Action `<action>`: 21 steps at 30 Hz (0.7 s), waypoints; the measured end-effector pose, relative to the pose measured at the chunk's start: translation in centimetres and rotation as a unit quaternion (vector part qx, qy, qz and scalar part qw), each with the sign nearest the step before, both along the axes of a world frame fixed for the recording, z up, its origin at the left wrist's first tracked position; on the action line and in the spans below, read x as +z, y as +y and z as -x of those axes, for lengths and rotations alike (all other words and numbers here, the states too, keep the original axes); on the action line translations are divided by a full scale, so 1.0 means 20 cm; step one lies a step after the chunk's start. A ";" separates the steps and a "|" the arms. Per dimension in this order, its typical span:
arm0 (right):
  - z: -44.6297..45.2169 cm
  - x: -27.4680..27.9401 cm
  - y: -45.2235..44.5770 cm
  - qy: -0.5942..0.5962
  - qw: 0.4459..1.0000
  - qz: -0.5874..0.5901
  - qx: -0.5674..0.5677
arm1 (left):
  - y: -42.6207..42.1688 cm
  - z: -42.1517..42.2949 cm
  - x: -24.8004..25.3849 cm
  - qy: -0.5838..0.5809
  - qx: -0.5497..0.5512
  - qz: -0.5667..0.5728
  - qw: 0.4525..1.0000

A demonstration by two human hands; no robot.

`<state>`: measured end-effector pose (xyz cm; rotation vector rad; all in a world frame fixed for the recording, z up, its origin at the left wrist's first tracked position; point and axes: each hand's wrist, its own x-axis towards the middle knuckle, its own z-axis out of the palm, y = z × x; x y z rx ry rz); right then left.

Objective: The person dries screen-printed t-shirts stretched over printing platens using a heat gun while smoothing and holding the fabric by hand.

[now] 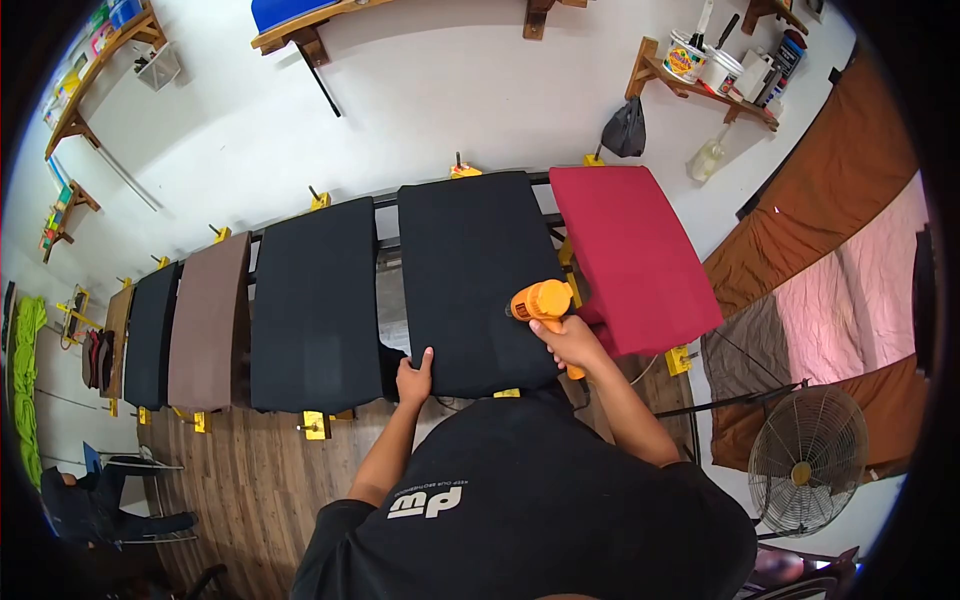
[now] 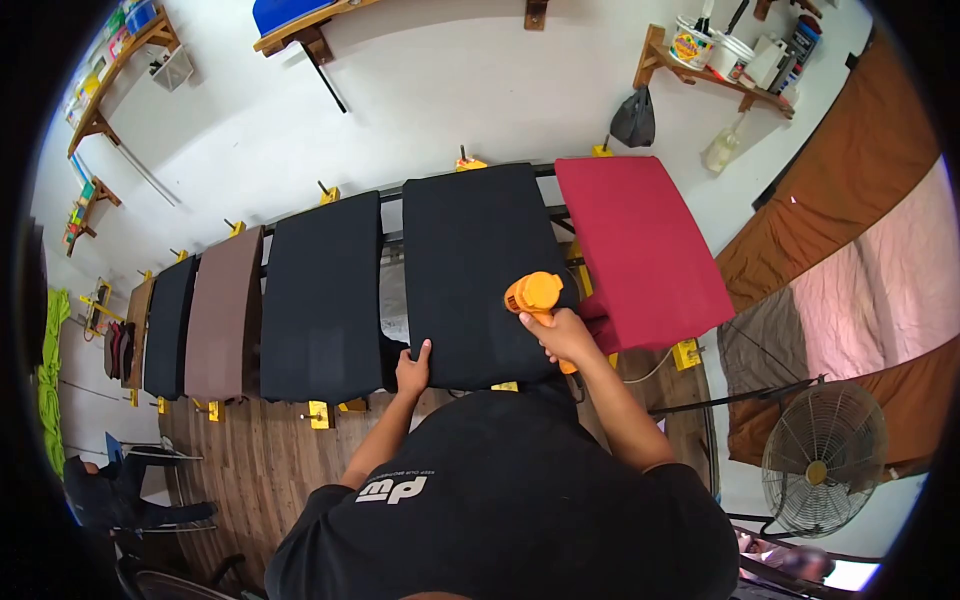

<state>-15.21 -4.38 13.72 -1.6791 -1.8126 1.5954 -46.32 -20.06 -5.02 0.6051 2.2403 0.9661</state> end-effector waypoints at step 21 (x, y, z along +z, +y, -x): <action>-0.18 -0.05 -0.28 0.035 0.999 0.002 -0.008 | -0.17 -0.13 0.17 0.343 -0.244 -0.113 0.900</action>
